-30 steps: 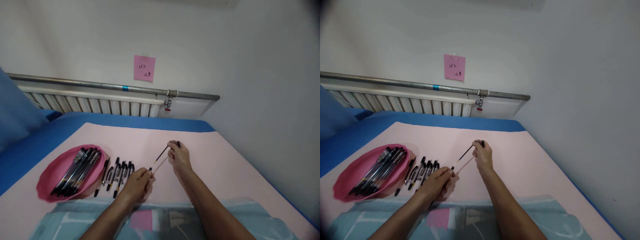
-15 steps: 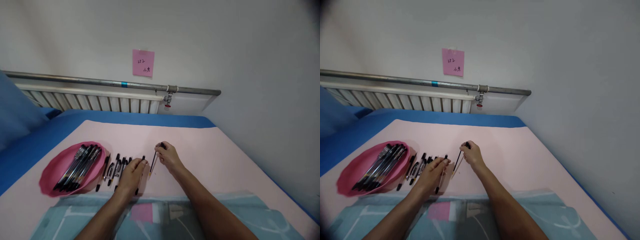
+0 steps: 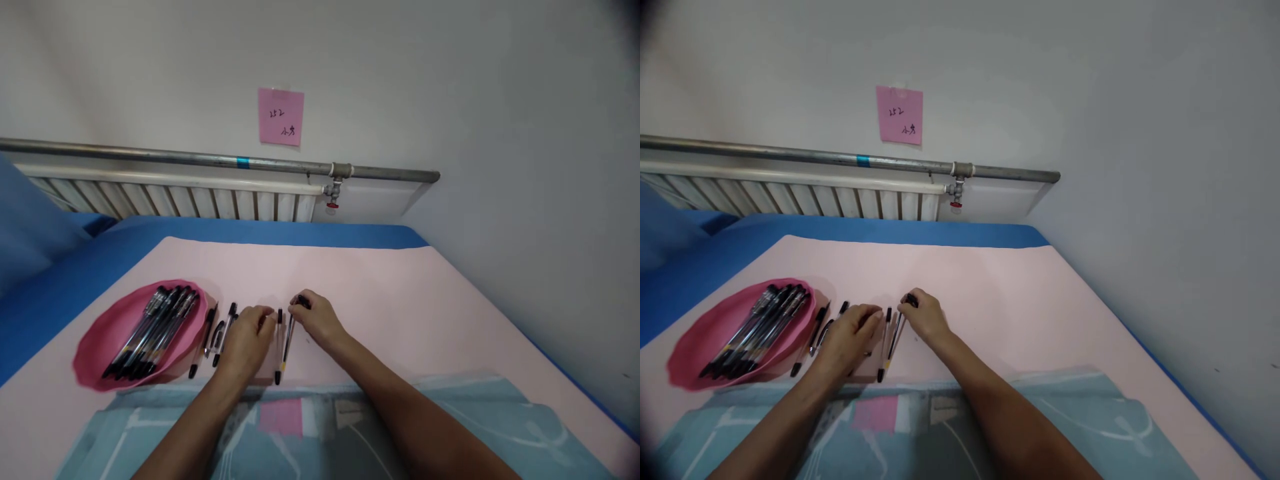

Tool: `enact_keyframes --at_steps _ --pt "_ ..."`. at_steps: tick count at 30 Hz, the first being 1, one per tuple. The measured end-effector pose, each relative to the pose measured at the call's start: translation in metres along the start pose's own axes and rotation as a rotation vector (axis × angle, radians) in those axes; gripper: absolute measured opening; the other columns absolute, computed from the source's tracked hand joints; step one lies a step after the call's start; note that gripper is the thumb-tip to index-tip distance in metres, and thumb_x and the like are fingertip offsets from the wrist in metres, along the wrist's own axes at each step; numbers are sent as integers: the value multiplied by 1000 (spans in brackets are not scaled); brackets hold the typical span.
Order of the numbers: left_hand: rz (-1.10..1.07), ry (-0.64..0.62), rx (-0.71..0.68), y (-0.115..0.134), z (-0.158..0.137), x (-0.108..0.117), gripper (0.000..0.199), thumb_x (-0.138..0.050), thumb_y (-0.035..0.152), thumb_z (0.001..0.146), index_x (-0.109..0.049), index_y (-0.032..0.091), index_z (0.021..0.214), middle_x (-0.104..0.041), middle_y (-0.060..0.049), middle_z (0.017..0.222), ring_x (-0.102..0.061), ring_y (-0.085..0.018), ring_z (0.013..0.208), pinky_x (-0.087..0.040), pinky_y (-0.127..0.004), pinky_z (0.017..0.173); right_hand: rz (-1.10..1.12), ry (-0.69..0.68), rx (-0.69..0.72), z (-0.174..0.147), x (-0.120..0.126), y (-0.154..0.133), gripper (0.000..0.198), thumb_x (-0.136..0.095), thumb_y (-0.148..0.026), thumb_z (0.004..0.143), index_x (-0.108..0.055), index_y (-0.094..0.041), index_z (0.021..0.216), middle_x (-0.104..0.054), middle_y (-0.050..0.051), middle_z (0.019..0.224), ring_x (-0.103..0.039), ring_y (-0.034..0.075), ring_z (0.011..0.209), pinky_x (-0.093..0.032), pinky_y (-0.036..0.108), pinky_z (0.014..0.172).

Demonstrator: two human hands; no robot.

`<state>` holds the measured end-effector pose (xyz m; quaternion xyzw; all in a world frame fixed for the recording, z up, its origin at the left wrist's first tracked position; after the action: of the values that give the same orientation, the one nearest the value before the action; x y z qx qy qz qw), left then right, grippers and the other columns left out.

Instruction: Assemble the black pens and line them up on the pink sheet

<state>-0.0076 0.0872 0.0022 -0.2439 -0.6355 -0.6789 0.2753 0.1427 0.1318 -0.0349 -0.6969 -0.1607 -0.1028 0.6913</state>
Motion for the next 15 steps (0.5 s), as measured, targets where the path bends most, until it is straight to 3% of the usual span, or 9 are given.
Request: enact_keyframes --at_steps 6,15 --pt "-52 42 81 -17 4 24 32 -40 39 79 -62 18 90 -66 -6 90 -59 -20 84 -43 -30 74 -135 -22 46 -3 -4 -8 13 -55 -28 69 -62 -20 77 -58 -1 69 -52 13 66 -40 24 62" --pt "-65 59 118 -26 8 38 33 -42 41 78 -63 18 88 -67 -4 87 -59 -19 82 -43 -28 73 -129 -74 102 -9 -7 -18 13 -54 -26 71 -63 -21 77 -60 -1 71 -53 13 67 -39 24 63"
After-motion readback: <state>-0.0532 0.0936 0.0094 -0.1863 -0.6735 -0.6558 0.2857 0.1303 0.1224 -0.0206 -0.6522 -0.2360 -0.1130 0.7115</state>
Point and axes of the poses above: each hand's wrist, its own z-axis towards the middle knuckle, its own x-axis out of the back of the hand, y = z × x, the point moved 8 cm from there along z, towards the middle knuckle
